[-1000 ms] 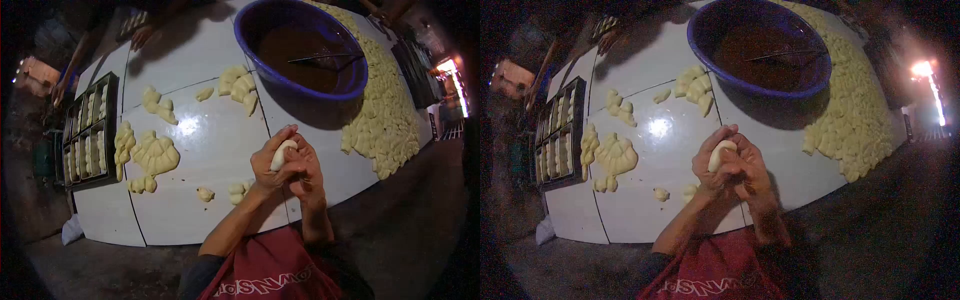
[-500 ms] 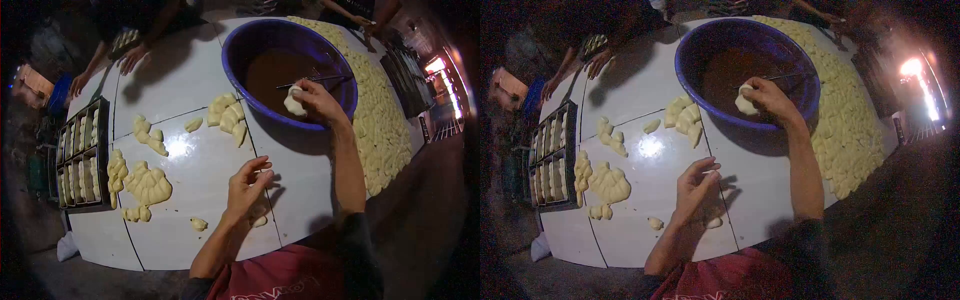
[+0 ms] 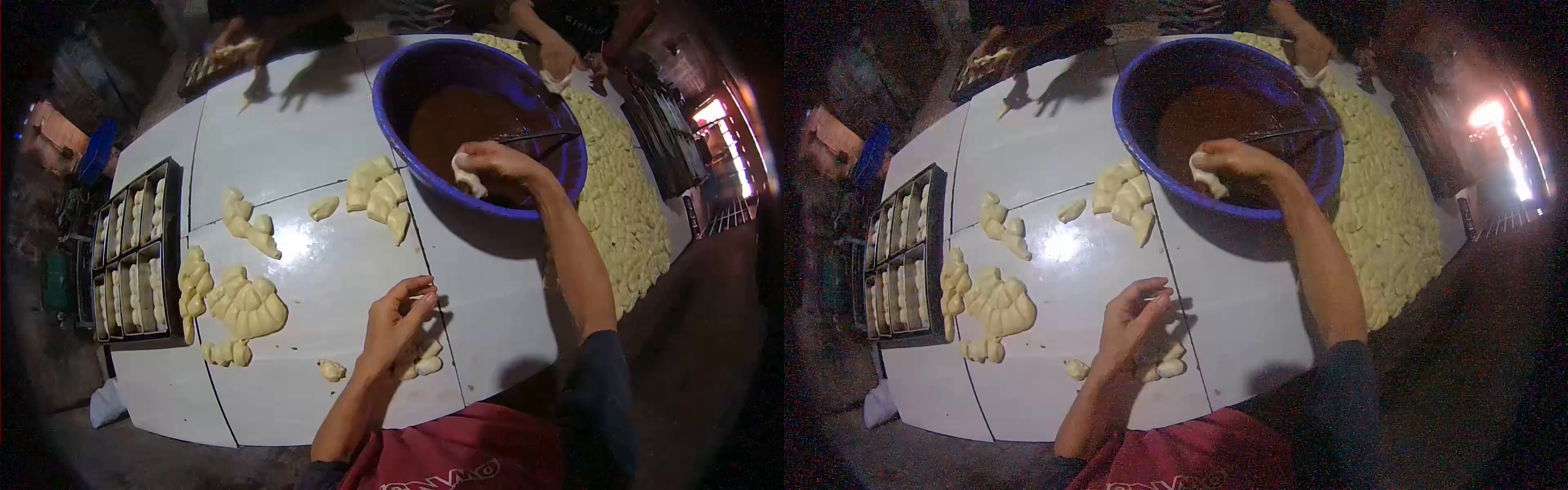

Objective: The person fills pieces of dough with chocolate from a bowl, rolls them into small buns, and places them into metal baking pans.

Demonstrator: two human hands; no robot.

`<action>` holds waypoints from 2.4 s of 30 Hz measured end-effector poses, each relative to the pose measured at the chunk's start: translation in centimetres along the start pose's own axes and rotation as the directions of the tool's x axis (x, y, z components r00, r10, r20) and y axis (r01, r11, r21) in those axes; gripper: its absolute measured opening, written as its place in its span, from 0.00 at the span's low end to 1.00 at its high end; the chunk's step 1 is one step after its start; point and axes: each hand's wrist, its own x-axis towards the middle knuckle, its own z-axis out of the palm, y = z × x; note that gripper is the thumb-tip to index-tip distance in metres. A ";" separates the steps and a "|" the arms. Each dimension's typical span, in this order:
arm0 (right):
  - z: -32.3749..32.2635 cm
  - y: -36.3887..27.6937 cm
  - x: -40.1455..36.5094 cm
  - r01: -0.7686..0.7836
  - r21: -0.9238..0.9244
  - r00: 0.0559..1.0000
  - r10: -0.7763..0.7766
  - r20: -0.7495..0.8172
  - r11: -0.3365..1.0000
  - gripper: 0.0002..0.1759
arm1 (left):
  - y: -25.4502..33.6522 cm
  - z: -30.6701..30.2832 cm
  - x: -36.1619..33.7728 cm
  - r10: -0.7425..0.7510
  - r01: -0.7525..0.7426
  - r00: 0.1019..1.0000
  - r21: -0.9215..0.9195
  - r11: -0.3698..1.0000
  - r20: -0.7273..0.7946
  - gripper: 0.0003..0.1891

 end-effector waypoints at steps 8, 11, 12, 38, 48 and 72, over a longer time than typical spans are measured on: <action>3.7 -3.7 -2.1 0.180 0.513 0.981 -0.117 -0.152 0.839 0.11 | 1.4 0.4 1.1 0.108 -0.112 0.993 0.101 0.989 0.044 0.20; 6.7 -4.5 -4.0 0.266 0.596 0.963 -0.179 -0.202 0.758 0.12 | 2.8 0.9 2.0 0.224 -0.226 0.973 0.036 0.973 0.053 0.22; 8.2 -4.6 -4.7 0.274 0.633 0.961 -0.178 -0.212 0.724 0.11 | 3.7 1.6 2.0 0.241 -0.240 0.970 -0.026 0.970 0.034 0.23; 24.1 5.2 -10.3 0.363 -0.477 0.557 -0.597 -0.578 0.801 0.13 | -2.0 -0.2 -0.2 0.226 -0.280 0.937 -0.188 0.941 -0.266 0.15; 23.3 4.1 -13.5 0.413 0.050 0.847 -0.363 -0.388 0.909 0.16 | 2.3 -2.1 -0.4 -0.064 0.064 0.998 -0.032 0.997 0.002 0.20; 24.4 5.9 -13.3 0.369 -0.270 0.606 -0.451 -0.656 0.889 0.14 | -1.4 0.7 -2.9 0.022 -0.024 0.999 -0.041 0.999 -0.030 0.12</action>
